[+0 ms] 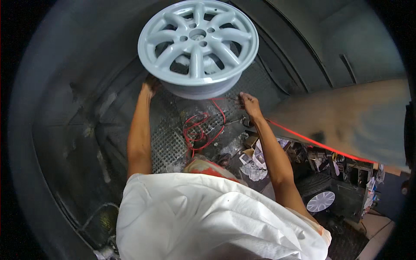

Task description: Painting a car wheel rim using a spray gun in a workshop environment.

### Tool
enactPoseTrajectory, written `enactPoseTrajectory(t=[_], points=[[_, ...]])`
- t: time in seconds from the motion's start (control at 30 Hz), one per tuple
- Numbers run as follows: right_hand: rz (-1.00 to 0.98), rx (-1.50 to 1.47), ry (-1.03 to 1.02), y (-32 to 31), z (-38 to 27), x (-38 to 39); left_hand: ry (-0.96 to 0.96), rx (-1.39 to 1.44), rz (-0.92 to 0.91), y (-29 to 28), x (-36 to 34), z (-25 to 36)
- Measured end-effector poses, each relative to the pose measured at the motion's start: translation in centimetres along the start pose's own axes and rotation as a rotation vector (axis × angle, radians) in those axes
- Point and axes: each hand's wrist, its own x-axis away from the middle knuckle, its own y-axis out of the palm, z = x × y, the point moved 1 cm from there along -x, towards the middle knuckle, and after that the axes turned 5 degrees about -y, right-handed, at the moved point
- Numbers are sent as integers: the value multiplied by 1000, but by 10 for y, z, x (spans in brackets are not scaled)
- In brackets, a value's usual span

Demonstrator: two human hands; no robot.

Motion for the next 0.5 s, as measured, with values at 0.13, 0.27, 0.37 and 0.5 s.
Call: enactPoseTrajectory(t=[0.13,0.27,0.37,0.5], points=[[408,-8,-101,25,-23,-86,23,110,14,7,-68,18],[446,-250,-129,16,-96,-81,27,158,6,8,-99,40],[258,-248,-187,10,-171,-59,26,175,-3,9,-109,50],[158,38,-178,20,-233,-48,41,197,-33,15,-114,61]])
